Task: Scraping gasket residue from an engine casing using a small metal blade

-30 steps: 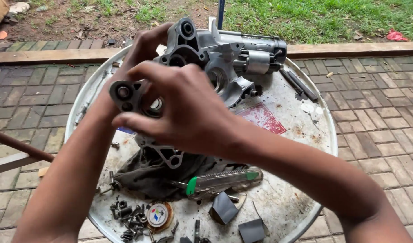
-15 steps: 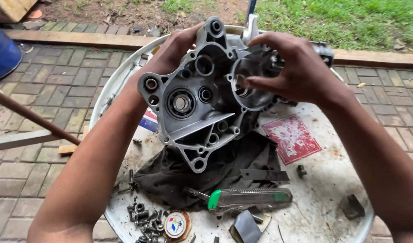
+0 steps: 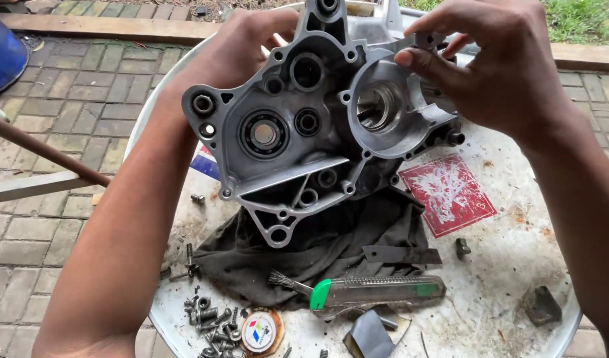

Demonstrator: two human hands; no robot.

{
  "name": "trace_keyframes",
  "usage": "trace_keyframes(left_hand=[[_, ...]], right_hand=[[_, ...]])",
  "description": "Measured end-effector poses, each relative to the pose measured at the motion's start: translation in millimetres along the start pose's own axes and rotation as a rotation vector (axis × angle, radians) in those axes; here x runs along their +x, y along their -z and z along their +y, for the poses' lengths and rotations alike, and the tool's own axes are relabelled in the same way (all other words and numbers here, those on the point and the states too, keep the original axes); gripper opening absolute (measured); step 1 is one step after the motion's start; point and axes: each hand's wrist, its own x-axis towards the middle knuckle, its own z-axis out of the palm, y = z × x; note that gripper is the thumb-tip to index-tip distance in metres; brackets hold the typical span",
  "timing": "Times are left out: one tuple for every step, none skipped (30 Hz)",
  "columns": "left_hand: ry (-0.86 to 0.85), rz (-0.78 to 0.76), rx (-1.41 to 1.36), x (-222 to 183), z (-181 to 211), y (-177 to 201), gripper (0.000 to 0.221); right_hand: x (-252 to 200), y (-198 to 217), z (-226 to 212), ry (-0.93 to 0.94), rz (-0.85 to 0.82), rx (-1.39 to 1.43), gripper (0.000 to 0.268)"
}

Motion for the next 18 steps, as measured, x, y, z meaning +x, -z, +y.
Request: trace_keyframes(left_hand=[[0.001, 0.000, 0.000, -1.4, -8.7, 0.4, 0.018], [0.008, 0.030, 0.035, -1.9, -17.3, 0.4, 0.013], [0.015, 0.059, 0.071, -2.3, -26.0, 0.2, 0.011], [0.015, 0.061, 0.068, -4.4, -20.3, 4.5, 0.011], [0.104, 0.035, 0.148, -6.1, -14.8, 8.7, 0.013], [0.191, 0.006, 0.231, -5.8, -9.6, 14.4, 0.017], [0.188, 0.005, 0.231, -7.3, -7.3, 20.2, 0.017], [0.228, 0.043, 0.234, -9.4, -5.5, 24.2, 0.017], [0.268, 0.080, 0.236, -11.4, -4.2, 28.4, 0.017], [0.269, 0.078, 0.235, -12.2, -3.1, 27.6, 0.017], [0.297, 0.144, 0.243, -13.2, -2.1, 27.2, 0.019], [0.325, 0.213, 0.253, -14.5, -0.8, 27.2, 0.024], [0.325, 0.212, 0.253, -11.3, 5.1, 25.5, 0.024], [0.286, 0.166, 0.169, -8.3, 11.0, 24.5, 0.027], [0.247, 0.120, 0.085, -5.2, 16.4, 23.3, 0.031], [0.249, 0.119, 0.083, -5.4, 18.6, 25.0, 0.031], [0.256, 0.105, 0.103, -5.7, 20.6, 26.6, 0.037], [0.261, 0.094, 0.122, -5.9, 22.6, 28.0, 0.045]], right_hand=[[0.6, -0.5, -1.9, 0.000, 0.000, 0.001, 0.015], [0.9, -0.2, -3.7, 0.004, -0.003, 0.019, 0.014], [1.1, 0.0, -5.3, 0.008, -0.006, 0.037, 0.013], [0.2, 1.6, -6.7, 0.008, -0.009, 0.036, 0.013], [-0.5, 3.3, -7.8, 0.022, -0.026, 0.017, 0.017], [-0.7, 5.3, -8.0, 0.035, -0.040, -0.004, 0.022], [-3.4, 8.4, -7.2, 0.034, -0.038, -0.006, 0.022], [-7.8, 11.4, -7.0, 0.020, -0.046, -0.081, 0.028], [-12.0, 14.1, -6.7, 0.005, -0.054, -0.156, 0.034], [-16.6, 18.5, -8.4, 0.003, -0.055, -0.155, 0.034], [-20.9, 22.9, -10.3, -0.033, -0.022, -0.193, 0.035], [-24.8, 27.3, -12.5, -0.068, 0.011, -0.231, 0.037], [-27.1, 30.1, -19.2, -0.068, 0.012, -0.230, 0.037], [-28.6, 32.6, -25.5, -0.088, 0.028, -0.222, 0.029], [-30.1, 34.9, -31.6, -0.107, 0.045, -0.214, 0.023], [-20.1, 37.9, -47.4, -0.109, 0.043, -0.213, 0.023], [-10.2, 40.7, -63.1, -0.063, -0.029, -0.100, 0.015], [0.1, 44.1, -79.1, -0.013, -0.101, 0.014, 0.018]])
